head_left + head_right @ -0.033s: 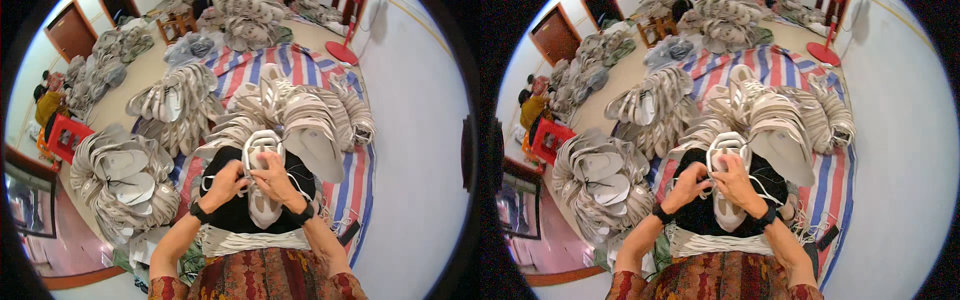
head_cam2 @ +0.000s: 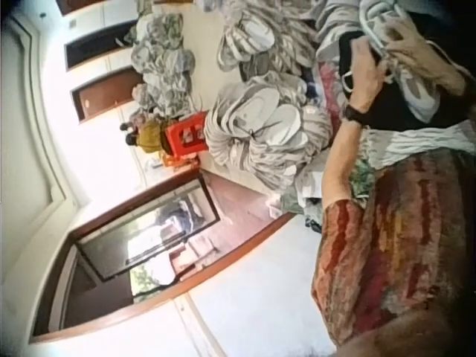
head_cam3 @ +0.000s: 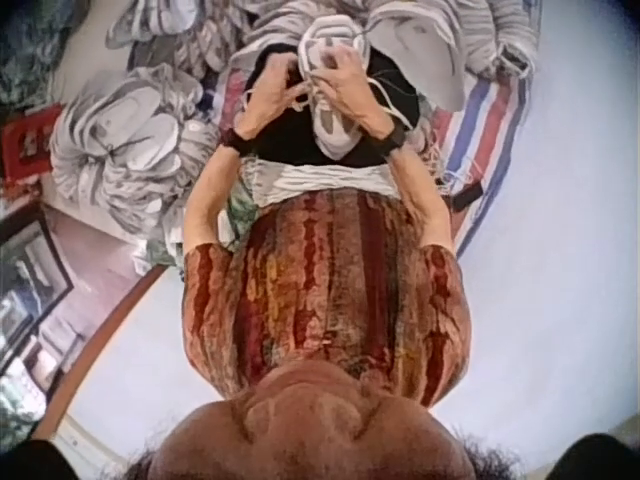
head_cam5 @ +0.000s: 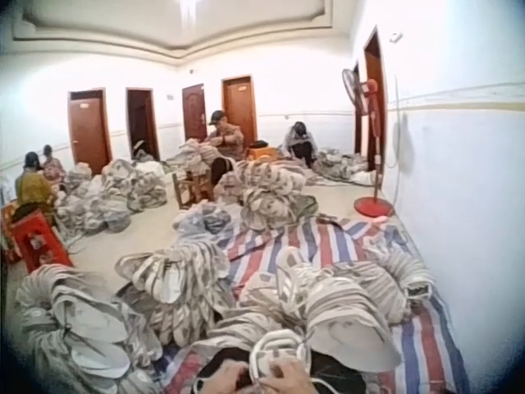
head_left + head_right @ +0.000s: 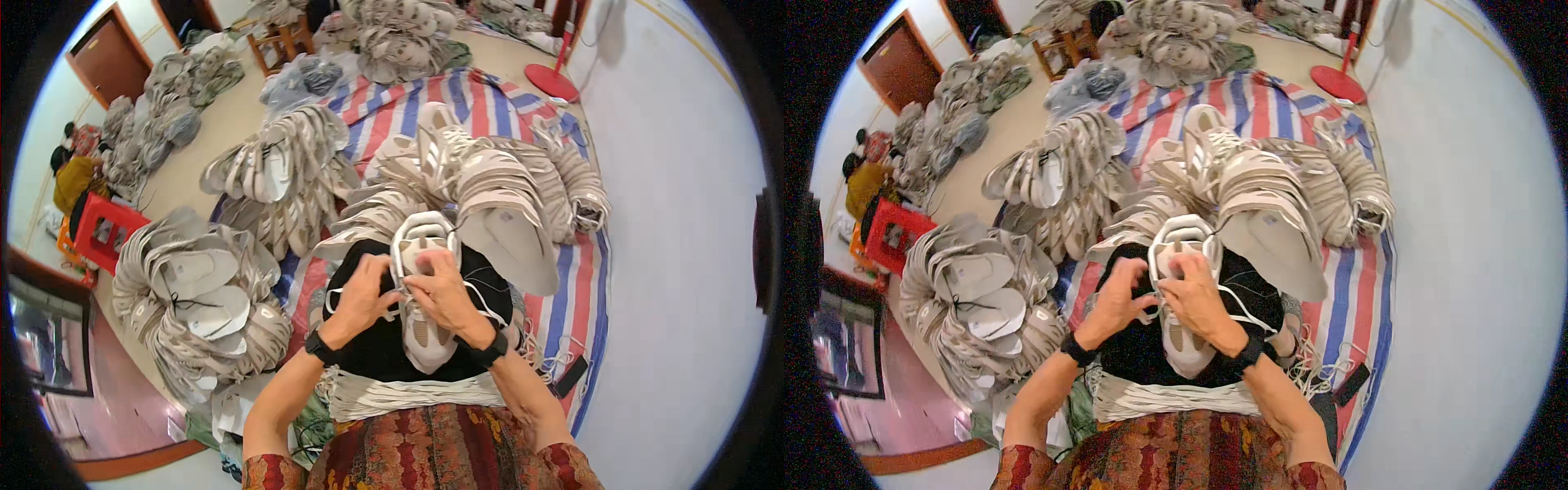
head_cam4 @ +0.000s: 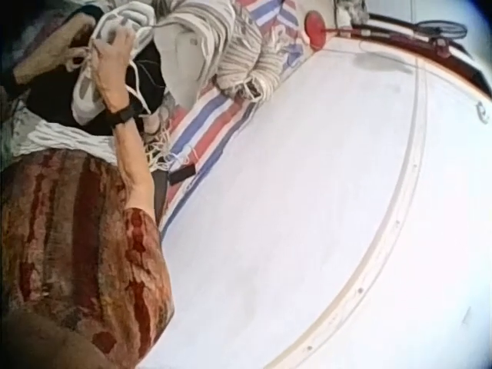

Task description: The recorder is sitting on the floor, lacing a beige and white sneaker.

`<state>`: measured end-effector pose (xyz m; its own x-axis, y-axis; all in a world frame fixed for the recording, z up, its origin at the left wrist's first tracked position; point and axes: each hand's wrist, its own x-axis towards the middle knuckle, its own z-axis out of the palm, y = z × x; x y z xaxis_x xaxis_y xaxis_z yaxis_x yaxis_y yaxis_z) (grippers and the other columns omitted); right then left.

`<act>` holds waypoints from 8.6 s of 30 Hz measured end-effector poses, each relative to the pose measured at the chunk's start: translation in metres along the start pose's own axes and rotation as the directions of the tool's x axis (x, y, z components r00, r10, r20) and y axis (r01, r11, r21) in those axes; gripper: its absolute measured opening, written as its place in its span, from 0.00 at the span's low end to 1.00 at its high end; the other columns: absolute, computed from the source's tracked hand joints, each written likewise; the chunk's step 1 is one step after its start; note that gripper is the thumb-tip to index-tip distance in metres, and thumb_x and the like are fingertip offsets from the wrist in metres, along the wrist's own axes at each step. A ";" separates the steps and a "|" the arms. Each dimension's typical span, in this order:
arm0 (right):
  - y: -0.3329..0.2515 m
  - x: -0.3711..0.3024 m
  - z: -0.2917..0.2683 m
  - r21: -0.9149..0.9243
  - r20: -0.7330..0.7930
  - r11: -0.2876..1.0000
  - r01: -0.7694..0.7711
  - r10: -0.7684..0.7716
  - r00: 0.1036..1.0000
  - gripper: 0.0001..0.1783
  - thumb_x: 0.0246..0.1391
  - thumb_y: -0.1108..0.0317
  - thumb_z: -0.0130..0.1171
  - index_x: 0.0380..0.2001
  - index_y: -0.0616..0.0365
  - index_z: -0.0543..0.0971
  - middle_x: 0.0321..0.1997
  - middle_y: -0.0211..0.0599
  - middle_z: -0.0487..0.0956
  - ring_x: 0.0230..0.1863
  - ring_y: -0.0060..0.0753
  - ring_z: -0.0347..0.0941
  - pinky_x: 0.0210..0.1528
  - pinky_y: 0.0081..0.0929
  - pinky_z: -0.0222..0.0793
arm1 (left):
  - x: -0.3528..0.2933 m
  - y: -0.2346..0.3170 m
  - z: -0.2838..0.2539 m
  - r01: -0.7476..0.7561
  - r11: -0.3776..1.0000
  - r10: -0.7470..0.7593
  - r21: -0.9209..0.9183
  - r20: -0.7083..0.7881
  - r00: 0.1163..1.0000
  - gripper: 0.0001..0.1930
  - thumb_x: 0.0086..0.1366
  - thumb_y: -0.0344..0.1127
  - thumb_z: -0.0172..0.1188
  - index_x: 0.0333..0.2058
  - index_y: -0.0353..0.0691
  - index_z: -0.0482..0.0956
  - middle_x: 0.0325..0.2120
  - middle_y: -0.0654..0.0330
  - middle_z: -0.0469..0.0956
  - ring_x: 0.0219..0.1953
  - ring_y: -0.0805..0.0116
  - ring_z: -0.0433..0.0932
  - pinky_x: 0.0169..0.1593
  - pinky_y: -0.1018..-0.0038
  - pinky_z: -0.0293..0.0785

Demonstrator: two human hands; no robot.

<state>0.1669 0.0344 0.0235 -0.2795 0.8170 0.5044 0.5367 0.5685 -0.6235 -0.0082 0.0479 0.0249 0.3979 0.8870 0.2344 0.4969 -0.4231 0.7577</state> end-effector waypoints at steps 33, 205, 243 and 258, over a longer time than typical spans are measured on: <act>0.069 0.013 -0.073 0.027 0.428 0.992 0.120 -0.120 0.896 0.25 0.28 0.72 0.67 0.36 0.53 0.71 0.56 0.41 0.60 0.56 0.49 0.55 0.56 0.39 0.57 | 0.049 0.030 0.042 -0.125 0.991 0.128 -0.042 0.086 0.988 0.07 0.49 0.24 0.59 0.29 0.39 0.74 0.21 0.61 0.70 0.24 0.67 0.72 0.27 0.74 0.68; 0.076 -0.002 -0.138 -0.673 -0.382 0.667 -0.320 0.057 0.923 0.05 0.41 0.69 0.54 0.18 0.55 0.71 0.23 0.35 0.71 0.27 0.37 0.69 0.26 0.33 0.65 | 0.023 0.018 0.025 -0.191 0.726 0.135 0.661 0.136 0.981 0.05 0.49 0.27 0.51 0.28 0.40 0.70 0.19 0.56 0.72 0.28 0.59 0.73 0.36 0.65 0.66; 0.089 0.001 -0.142 -0.608 -0.413 0.772 -0.185 -0.108 0.904 0.05 0.33 0.75 0.55 0.19 0.61 0.71 0.39 0.42 0.73 0.43 0.45 0.66 0.45 0.37 0.62 | 0.016 0.008 -0.023 -0.241 0.625 0.323 0.743 0.035 0.946 0.02 0.42 0.26 0.53 0.16 0.37 0.69 0.18 0.53 0.67 0.27 0.56 0.67 0.31 0.65 0.66; 0.002 -0.067 -0.076 -0.148 -0.047 0.987 -0.068 0.062 0.997 0.15 0.37 0.76 0.54 0.34 0.60 0.72 0.33 0.43 0.72 0.38 0.45 0.68 0.42 0.34 0.65 | -0.008 -0.028 -0.034 -0.009 0.981 0.044 0.192 -0.181 0.982 0.12 0.52 0.26 0.57 0.36 0.35 0.71 0.29 0.51 0.73 0.31 0.55 0.72 0.38 0.68 0.68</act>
<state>0.2472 -0.0261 0.0339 -0.2081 0.8452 0.4922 0.6664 0.4909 -0.5612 -0.0514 0.0592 0.0228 0.2733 0.8862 0.3741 0.6323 -0.4586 0.6244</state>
